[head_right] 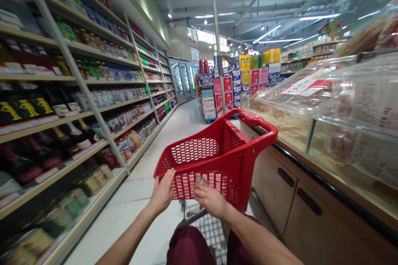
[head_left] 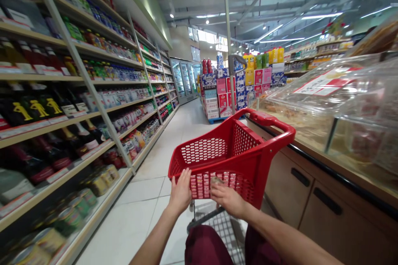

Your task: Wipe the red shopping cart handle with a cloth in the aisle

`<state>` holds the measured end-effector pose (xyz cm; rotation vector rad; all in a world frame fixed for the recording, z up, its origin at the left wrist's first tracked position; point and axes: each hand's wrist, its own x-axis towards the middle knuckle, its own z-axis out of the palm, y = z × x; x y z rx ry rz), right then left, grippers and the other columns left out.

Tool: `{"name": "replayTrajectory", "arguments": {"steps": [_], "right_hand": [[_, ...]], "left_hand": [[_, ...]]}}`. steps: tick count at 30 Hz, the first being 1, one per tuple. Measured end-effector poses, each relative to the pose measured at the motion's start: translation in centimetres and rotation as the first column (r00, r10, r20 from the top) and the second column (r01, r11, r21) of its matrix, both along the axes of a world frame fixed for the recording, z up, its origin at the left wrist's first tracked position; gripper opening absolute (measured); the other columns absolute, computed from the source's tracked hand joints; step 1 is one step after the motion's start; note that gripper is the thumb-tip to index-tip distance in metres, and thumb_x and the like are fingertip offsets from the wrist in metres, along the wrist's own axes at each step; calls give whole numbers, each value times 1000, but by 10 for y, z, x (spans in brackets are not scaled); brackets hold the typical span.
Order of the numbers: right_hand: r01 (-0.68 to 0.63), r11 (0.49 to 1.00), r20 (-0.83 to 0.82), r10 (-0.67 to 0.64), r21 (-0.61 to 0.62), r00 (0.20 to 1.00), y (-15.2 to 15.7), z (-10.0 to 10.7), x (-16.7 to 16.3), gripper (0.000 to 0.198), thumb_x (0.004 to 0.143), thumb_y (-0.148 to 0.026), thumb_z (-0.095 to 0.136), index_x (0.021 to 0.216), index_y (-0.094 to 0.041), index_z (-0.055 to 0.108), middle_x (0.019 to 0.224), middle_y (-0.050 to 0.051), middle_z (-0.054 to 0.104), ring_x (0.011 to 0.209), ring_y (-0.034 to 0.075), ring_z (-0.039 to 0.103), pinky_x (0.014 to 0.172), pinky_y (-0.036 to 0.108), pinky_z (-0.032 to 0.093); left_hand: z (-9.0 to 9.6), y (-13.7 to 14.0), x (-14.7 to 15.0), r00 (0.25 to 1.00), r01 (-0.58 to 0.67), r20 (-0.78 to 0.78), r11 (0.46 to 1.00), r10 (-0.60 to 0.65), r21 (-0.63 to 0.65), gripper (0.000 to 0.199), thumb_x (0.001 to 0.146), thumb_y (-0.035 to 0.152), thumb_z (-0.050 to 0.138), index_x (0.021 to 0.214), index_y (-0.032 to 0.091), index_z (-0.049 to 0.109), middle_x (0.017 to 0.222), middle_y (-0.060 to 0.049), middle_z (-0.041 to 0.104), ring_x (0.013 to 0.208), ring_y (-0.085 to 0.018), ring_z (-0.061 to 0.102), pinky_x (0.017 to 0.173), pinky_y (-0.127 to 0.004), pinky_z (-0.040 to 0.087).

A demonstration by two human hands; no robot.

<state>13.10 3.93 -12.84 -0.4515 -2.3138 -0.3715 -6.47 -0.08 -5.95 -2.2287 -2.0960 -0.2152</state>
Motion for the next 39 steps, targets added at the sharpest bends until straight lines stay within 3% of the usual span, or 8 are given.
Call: {"name": "replayTrajectory", "arguments": {"steps": [6, 11, 16, 19, 24, 28, 32, 39], "right_hand": [[59, 998, -43, -59, -13, 997, 8, 27, -61, 28, 87, -17, 40, 112, -17, 55, 118, 6, 55, 122, 19, 34, 102, 41, 31], [-53, 997, 187, 61, -48, 981, 5, 7, -91, 20, 86, -20, 45, 92, -16, 64, 100, 3, 63, 112, 17, 46, 99, 34, 36], [0, 999, 75, 2, -32, 997, 5, 18, -117, 26, 88, -19, 41, 109, -16, 56, 120, 5, 52, 123, 19, 31, 102, 37, 30], [-2, 1000, 105, 4, -25, 994, 5, 16, -122, 24, 87, -18, 41, 104, -15, 58, 116, 6, 55, 120, 19, 36, 102, 37, 30], [-36, 997, 177, 47, -66, 983, 0, 0, -107, 19, 86, -19, 44, 93, -17, 62, 104, 4, 61, 114, 18, 43, 99, 35, 34], [69, 997, -47, -71, -42, 996, 10, 29, -100, 28, 87, -19, 42, 112, -16, 53, 119, 7, 53, 124, 19, 30, 101, 38, 31], [187, 982, -23, -188, -22, 982, 26, 50, -86, 29, 84, -16, 45, 112, -15, 52, 112, 8, 56, 117, 21, 38, 98, 37, 34], [473, 879, 2, -473, -62, 881, 40, 89, 25, 22, 84, -14, 45, 101, -16, 58, 97, 9, 59, 99, 21, 48, 90, 36, 38]], "left_hand": [[-5, -3, -33, 977, -185, 99, 982, 187, -28, 68, 65, 1, 29, 132, 15, 25, 140, -8, 28, 129, -16, 23, 104, -48, 19], [-8, -10, -54, 970, -217, 105, 975, 221, -46, 72, 61, -1, 29, 132, 14, 26, 140, -7, 29, 129, -14, 22, 105, -46, 19], [-7, -13, -65, 956, -278, 85, 960, 281, -37, 69, 64, 0, 29, 132, 13, 25, 140, -9, 28, 129, -15, 23, 105, -46, 19], [-7, -11, -64, 954, -289, 70, 956, 291, -42, 69, 64, -1, 28, 132, 11, 25, 140, -9, 28, 129, -15, 22, 105, -46, 19], [-8, -8, -54, 971, -235, 46, 972, 235, -2, 73, 61, -3, 28, 132, 14, 24, 140, -8, 26, 130, -14, 20, 105, -44, 18], [-7, -2, -42, 974, -226, 23, 974, 225, 20, 69, 65, -1, 28, 132, 15, 25, 141, -8, 25, 130, -16, 20, 105, -46, 18], [-7, 4, -25, 983, -182, -18, 982, 183, 47, 66, 69, 1, 27, 133, 15, 24, 140, -9, 25, 129, -17, 21, 104, -47, 18], [-12, 9, 10, 990, -82, -104, 992, 92, 96, 59, 73, 3, 24, 132, 9, 26, 140, -10, 24, 130, -20, 18, 105, -48, 16]]}}
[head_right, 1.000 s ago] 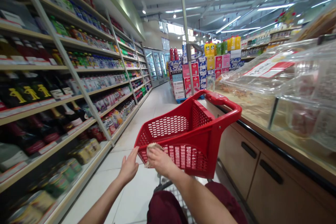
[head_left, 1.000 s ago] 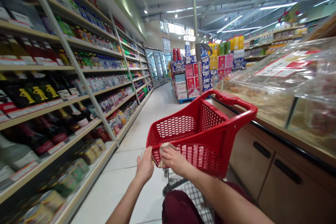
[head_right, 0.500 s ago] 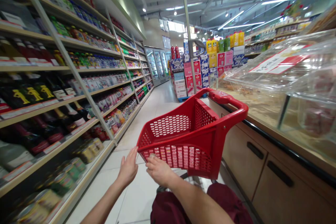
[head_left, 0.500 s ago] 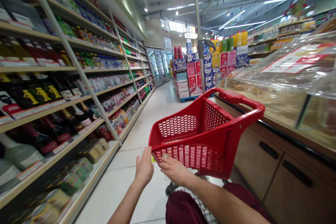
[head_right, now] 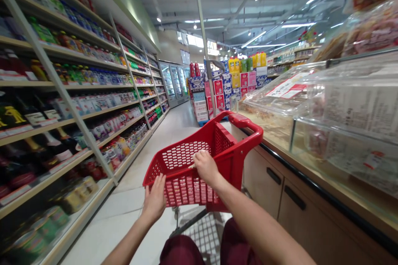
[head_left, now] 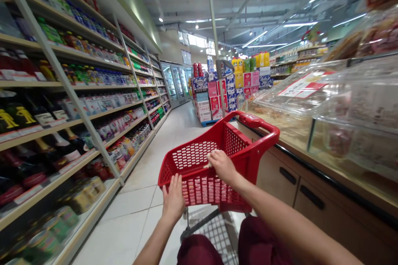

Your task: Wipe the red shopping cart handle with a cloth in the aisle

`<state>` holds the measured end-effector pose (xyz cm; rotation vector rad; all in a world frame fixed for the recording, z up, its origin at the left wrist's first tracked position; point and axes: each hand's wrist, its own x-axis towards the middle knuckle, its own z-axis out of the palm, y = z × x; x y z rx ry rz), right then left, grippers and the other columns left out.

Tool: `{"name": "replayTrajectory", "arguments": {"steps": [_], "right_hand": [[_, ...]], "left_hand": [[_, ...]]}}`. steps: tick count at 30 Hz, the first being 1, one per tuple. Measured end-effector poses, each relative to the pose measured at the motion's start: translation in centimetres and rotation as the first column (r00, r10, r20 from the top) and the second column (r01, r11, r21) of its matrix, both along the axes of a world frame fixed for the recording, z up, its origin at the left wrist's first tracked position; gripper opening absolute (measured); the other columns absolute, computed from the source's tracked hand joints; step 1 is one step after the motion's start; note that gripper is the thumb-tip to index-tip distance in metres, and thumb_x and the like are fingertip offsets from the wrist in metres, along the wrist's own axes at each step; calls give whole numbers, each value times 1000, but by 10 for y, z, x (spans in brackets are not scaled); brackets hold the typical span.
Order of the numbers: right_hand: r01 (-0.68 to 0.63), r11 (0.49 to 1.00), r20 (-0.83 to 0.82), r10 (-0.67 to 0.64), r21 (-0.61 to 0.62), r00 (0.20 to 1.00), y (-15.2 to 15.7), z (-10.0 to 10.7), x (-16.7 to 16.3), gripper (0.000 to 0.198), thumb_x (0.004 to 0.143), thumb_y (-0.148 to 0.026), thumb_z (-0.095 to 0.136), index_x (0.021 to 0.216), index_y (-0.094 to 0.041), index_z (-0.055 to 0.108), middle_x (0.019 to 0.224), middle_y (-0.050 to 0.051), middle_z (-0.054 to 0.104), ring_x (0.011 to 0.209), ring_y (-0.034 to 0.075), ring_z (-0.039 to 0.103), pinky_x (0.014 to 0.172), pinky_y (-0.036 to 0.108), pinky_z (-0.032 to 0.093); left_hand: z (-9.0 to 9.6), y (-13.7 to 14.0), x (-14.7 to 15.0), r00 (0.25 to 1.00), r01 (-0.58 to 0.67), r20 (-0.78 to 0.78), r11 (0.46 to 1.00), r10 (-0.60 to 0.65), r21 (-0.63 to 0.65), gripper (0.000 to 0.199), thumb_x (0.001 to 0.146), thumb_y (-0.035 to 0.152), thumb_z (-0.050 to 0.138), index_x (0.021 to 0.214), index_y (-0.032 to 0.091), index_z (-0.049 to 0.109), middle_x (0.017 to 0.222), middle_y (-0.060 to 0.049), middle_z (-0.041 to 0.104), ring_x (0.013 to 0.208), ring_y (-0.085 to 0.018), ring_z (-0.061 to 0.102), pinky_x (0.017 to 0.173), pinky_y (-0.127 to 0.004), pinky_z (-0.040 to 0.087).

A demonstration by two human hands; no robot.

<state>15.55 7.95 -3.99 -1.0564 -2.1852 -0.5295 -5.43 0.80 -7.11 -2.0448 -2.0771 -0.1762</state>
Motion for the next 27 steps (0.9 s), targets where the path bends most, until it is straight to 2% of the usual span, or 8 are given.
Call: {"name": "replayTrajectory", "arguments": {"steps": [3, 6, 9, 13, 15, 21, 23, 27], "right_hand": [[128, 992, -15, -127, 20, 992, 0, 11, 30, 20, 83, -12, 45, 96, -16, 60, 95, 9, 59, 98, 21, 49, 91, 38, 37], [118, 991, 29, -120, 63, 992, -5, 7, 32, 17, 82, -14, 48, 90, -17, 62, 94, 7, 60, 99, 21, 49, 92, 37, 36], [120, 985, 47, -126, 125, 991, -9, 10, 46, 18, 81, -14, 48, 93, -19, 61, 96, 6, 60, 104, 22, 46, 91, 36, 37], [315, 934, -86, -304, 171, 949, -11, 33, 99, 29, 82, -9, 42, 103, -20, 58, 106, 9, 58, 107, 26, 44, 91, 44, 33], [373, 914, -145, -352, 160, 925, -11, 38, 112, 29, 81, -9, 41, 104, -18, 58, 108, 11, 57, 108, 27, 43, 90, 45, 33], [176, 969, 26, -183, 174, 983, -16, 29, 98, 30, 82, -9, 39, 101, -22, 59, 104, 5, 60, 107, 21, 45, 91, 36, 34], [249, 957, 5, -252, 147, 968, -13, 39, 118, 31, 81, -9, 40, 102, -22, 59, 105, 6, 60, 106, 22, 45, 88, 37, 34], [443, 891, -169, -424, 98, 890, -6, 58, 164, 27, 79, -11, 43, 99, -17, 61, 106, 11, 59, 106, 26, 44, 86, 40, 34]], "left_hand": [[2, 5, 24, 998, 50, -28, 999, -50, -1, 63, 70, 1, 24, 132, 11, 24, 141, -9, 22, 131, -19, 17, 105, -49, 14], [5, 10, 50, 994, 93, -48, 996, -93, -4, 66, 68, -1, 25, 133, 11, 22, 141, -8, 20, 131, -19, 17, 105, -47, 15], [6, 12, 62, 996, 69, -62, 998, -68, 15, 66, 68, -2, 24, 133, 10, 22, 141, -9, 20, 130, -19, 18, 105, -46, 17], [3, 13, 66, 996, 69, -66, 997, -67, 28, 67, 67, -3, 23, 133, 11, 22, 141, -9, 21, 130, -19, 18, 105, -50, 14], [1, 14, 75, 997, 61, -46, 997, -59, 43, 67, 67, -1, 26, 133, 10, 22, 141, -10, 21, 130, -21, 18, 104, -51, 15], [-1, 16, 109, 990, 141, -12, 987, -140, 78, 70, 64, 3, 31, 133, 9, 21, 142, -10, 18, 131, -21, 16, 105, -51, 15], [1, 15, 110, 989, 146, -13, 988, -145, 52, 72, 63, 3, 32, 134, 9, 19, 142, -8, 17, 131, -21, 16, 105, -51, 15], [6, 11, 109, 989, 146, -13, 989, -146, 17, 75, 61, 5, 34, 134, 9, 18, 143, -8, 16, 131, -20, 14, 105, -49, 15]]}}
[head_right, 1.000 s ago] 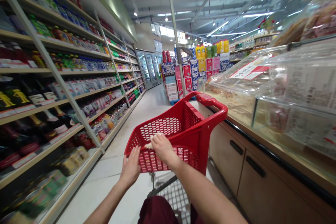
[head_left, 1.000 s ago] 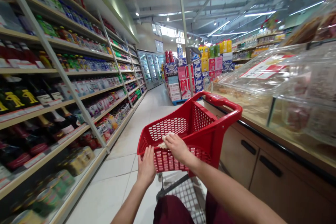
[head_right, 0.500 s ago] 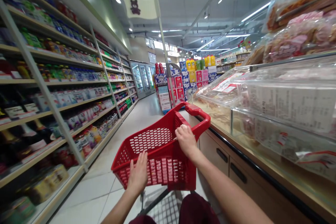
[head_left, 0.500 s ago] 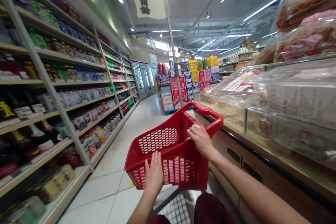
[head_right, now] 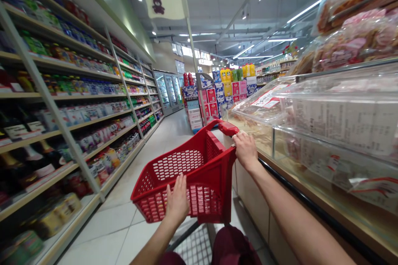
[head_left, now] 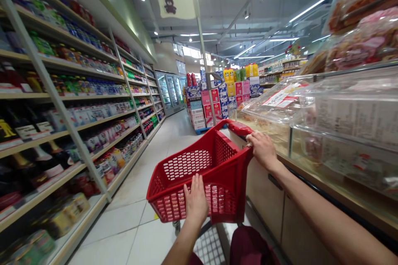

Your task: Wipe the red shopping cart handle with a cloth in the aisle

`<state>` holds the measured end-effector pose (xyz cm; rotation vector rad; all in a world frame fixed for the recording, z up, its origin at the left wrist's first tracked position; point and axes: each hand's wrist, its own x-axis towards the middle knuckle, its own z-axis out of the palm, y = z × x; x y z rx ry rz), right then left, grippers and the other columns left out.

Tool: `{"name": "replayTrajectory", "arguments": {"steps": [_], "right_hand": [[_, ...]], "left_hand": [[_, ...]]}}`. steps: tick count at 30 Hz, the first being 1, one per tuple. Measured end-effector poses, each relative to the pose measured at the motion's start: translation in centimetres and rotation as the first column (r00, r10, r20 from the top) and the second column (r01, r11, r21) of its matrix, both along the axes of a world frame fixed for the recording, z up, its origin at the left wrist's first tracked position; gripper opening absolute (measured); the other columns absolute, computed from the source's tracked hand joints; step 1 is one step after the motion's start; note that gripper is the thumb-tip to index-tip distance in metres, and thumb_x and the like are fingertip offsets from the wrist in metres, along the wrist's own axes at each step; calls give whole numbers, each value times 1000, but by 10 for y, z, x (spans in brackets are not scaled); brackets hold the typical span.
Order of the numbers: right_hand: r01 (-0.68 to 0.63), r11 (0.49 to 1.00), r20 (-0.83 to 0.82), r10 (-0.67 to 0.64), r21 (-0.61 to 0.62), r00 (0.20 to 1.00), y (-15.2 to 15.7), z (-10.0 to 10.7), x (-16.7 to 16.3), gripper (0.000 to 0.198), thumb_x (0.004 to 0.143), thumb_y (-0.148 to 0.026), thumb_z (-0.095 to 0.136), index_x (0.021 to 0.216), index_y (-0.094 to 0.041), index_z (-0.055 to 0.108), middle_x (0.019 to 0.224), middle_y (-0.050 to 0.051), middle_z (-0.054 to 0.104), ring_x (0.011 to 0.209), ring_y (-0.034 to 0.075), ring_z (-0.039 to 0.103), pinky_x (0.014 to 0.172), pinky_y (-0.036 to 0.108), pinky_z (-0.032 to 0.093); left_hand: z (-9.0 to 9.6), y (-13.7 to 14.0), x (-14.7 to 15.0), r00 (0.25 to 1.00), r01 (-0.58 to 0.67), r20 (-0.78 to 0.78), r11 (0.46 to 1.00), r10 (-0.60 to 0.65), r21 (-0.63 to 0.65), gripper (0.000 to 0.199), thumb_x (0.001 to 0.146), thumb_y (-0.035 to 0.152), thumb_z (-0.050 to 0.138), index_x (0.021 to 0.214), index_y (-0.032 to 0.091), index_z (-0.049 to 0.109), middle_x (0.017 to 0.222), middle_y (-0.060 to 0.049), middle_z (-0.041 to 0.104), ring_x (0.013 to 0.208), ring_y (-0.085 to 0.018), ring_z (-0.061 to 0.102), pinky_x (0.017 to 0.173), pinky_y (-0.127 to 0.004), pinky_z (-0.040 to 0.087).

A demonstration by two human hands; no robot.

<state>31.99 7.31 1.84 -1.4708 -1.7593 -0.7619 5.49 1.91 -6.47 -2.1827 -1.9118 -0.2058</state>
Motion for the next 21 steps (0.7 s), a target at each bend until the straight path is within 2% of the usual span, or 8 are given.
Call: {"name": "replayTrajectory", "arguments": {"steps": [2, 6, 8, 10, 12, 15, 18, 21], "right_hand": [[-44, 999, -11, 45, 11, 999, -2, -4, -3, 29, 78, -10, 42, 99, -16, 61, 105, 10, 60, 105, 24, 46, 88, 38, 34], [-272, 959, 126, 280, -82, 952, -12, -20, -36, 37, 78, -5, 39, 105, -19, 58, 106, 5, 61, 107, 19, 45, 93, 34, 31], [-226, 966, 112, 240, -124, 964, -14, -16, -35, 38, 78, -4, 39, 107, -21, 57, 109, 5, 60, 110, 20, 44, 94, 37, 30], [-89, 991, 34, 93, -105, 995, -13, -6, -22, 36, 78, -6, 40, 106, -19, 58, 112, 8, 58, 111, 24, 42, 93, 41, 29], [-26, 997, -23, 24, -66, 999, -13, -1, -12, 33, 78, -8, 41, 105, -15, 59, 111, 11, 58, 110, 26, 43, 92, 42, 29], [-151, 986, 26, 153, -69, 988, -16, -9, -24, 31, 79, -8, 40, 102, -15, 60, 106, 8, 61, 106, 21, 46, 93, 35, 31], [-316, 939, 112, 331, -132, 937, -21, -23, -49, 36, 79, -8, 40, 107, -21, 58, 109, 3, 60, 108, 17, 46, 95, 31, 29], [-249, 960, 56, 258, -124, 965, -20, -21, -46, 39, 79, -8, 40, 111, -23, 56, 116, 4, 56, 113, 20, 42, 96, 38, 25]], "left_hand": [[2, -1, 1, 1000, -13, -7, 1000, 13, -1, 75, 61, 6, 34, 134, 7, 17, 143, -9, 15, 131, -20, 14, 105, -49, 15], [3, -2, -1, 999, 6, -37, 1000, -7, -9, 74, 61, 6, 34, 134, 7, 18, 143, -9, 16, 131, -20, 14, 105, -51, 13], [2, -2, -4, 999, 19, -49, 1000, -19, -3, 76, 60, 7, 35, 134, 8, 18, 143, -8, 16, 131, -20, 14, 105, -51, 13], [1, -1, -5, 998, 17, -59, 1000, -17, 4, 78, 59, 8, 36, 134, 9, 17, 143, -7, 15, 131, -20, 14, 105, -50, 14], [-1, -1, -5, 998, 9, -62, 1000, -8, 14, 78, 59, 7, 36, 134, 9, 16, 143, -7, 15, 131, -19, 13, 105, -49, 14], [-4, 0, -4, 998, -12, -63, 1000, 14, 26, 79, 58, 5, 36, 134, 9, 16, 143, -8, 14, 132, -20, 13, 105, -49, 15], [-6, 1, -5, 997, -17, -77, 999, 20, 38, 78, 59, 4, 34, 135, 10, 15, 143, -8, 15, 132, -21, 13, 105, -49, 16], [-9, 0, -6, 997, 3, -77, 999, 0, 45, 77, 60, 4, 34, 135, 11, 15, 143, -7, 14, 132, -20, 13, 105, -49, 16]]}}
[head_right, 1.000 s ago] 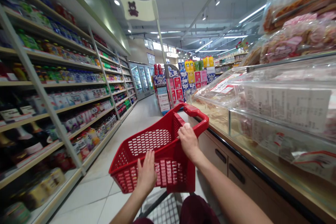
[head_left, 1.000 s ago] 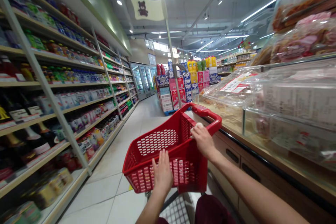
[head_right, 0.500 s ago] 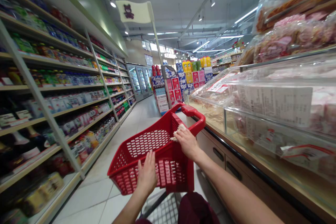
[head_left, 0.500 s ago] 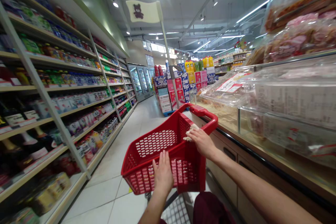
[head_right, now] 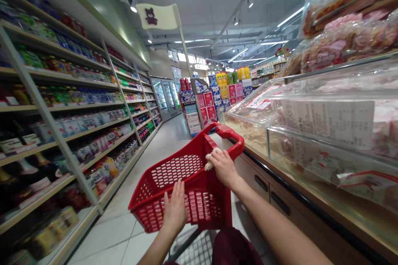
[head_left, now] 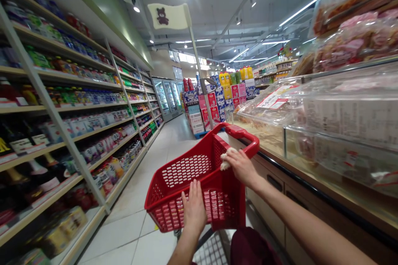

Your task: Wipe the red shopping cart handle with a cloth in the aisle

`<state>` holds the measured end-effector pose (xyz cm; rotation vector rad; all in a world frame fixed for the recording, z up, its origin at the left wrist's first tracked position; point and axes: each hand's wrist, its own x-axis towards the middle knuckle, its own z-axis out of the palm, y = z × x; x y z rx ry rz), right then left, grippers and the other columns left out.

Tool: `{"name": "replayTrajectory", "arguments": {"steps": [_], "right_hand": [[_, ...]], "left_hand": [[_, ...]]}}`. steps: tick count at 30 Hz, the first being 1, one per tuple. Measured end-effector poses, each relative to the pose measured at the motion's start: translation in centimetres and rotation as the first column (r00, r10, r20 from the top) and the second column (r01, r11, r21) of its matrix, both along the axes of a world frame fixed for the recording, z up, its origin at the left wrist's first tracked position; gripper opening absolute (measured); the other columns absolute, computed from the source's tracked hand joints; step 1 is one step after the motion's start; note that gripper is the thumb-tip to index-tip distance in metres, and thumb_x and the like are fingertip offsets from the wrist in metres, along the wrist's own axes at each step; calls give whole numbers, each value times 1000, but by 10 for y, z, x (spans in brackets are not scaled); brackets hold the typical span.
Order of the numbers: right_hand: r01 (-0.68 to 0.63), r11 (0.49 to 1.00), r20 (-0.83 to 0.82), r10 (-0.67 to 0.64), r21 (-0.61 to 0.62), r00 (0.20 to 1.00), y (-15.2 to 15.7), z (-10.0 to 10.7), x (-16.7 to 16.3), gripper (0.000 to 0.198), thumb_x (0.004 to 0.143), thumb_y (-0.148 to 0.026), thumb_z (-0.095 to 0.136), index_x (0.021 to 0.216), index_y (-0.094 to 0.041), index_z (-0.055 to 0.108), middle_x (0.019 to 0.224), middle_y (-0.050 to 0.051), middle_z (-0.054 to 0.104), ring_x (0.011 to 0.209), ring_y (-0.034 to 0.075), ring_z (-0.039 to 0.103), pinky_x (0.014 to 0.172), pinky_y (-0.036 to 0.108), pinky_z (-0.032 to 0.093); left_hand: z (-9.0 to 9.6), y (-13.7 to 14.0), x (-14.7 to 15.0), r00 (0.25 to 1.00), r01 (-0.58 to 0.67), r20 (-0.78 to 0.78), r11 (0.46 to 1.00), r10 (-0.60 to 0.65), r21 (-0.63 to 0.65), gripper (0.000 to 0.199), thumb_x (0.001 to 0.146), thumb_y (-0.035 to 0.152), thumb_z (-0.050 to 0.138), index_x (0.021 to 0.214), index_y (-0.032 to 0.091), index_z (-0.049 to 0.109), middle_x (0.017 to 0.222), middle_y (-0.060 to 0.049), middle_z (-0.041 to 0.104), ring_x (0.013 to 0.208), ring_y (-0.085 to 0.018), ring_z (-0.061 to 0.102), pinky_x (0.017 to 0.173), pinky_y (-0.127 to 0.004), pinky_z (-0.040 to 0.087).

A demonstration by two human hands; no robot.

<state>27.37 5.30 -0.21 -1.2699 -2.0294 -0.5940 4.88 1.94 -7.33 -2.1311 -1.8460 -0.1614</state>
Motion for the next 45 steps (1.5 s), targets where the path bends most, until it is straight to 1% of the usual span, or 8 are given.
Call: {"name": "replayTrajectory", "arguments": {"steps": [4, 10, 16, 22, 28, 33, 39, 45], "right_hand": [[209, 978, -133, -204, 26, 970, 4, 6, 14, 35, 78, -9, 42, 107, -18, 58, 115, 9, 56, 113, 24, 42, 94, 41, 25], [-58, 998, 72, 56, 19, 996, -5, -11, -18, 38, 79, -9, 41, 111, -23, 56, 113, 2, 58, 112, 18, 43, 96, 34, 24], [243, 968, -94, -237, 58, 967, 2, 0, 7, 38, 78, -6, 39, 110, -17, 57, 117, 9, 56, 115, 24, 41, 97, 44, 19], [-3, 998, 38, 1, 70, 999, -3, -17, -19, 41, 80, -5, 38, 113, -23, 55, 116, 2, 57, 115, 18, 41, 100, 35, 20], [188, 981, -87, -184, 40, 979, 0, -9, -8, 36, 80, -6, 39, 109, -19, 57, 116, 7, 57, 114, 23, 42, 98, 43, 20], [-47, 997, 99, 41, 56, 994, -7, -28, -36, 37, 83, -9, 38, 114, -24, 53, 117, 3, 57, 116, 17, 40, 100, 37, 20], [153, 988, -74, -152, 9, 986, -6, -18, -30, 37, 83, -8, 37, 113, -23, 54, 120, 5, 54, 115, 22, 41, 99, 44, 20], [-41, 999, 87, 40, 6, 995, -11, -30, -53, 35, 85, -13, 39, 116, -24, 52, 119, 2, 55, 117, 19, 39, 100, 40, 20]], "left_hand": [[-2, -2, 2, 1000, 12, 16, 1000, -12, 17, 78, 60, 5, 35, 135, 9, 14, 143, -8, 11, 132, -20, 11, 105, -49, 16], [-2, -2, 3, 1000, -15, -1, 1000, 15, 13, 76, 61, 3, 33, 135, 10, 14, 143, -7, 12, 132, -20, 12, 104, -50, 16], [0, -4, 4, 1000, -16, 9, 1000, 16, 5, 77, 61, 3, 33, 134, 10, 15, 143, -7, 12, 132, -20, 11, 104, -48, 17], [-1, -3, 2, 1000, -10, -8, 1000, 10, 9, 77, 61, 3, 33, 135, 11, 14, 143, -7, 12, 132, -20, 11, 105, -49, 15], [1, -5, 5, 1000, -19, -2, 1000, 19, 1, 77, 60, 4, 34, 134, 8, 13, 143, -8, 10, 132, -21, 11, 104, -49, 17], [-2, -5, 4, 1000, -7, -3, 1000, 7, 13, 76, 61, 4, 34, 134, 10, 14, 143, -8, 12, 132, -22, 12, 104, -51, 16], [-5, -3, 4, 1000, -9, 12, 1000, 9, 27, 77, 61, 3, 33, 135, 11, 11, 144, -7, 10, 132, -20, 9, 105, -49, 16], [-7, -3, 1, 1000, 0, 23, 1000, 0, 17, 78, 60, 2, 33, 135, 11, 13, 144, -7, 11, 132, -20, 10, 105, -50, 14]]}}
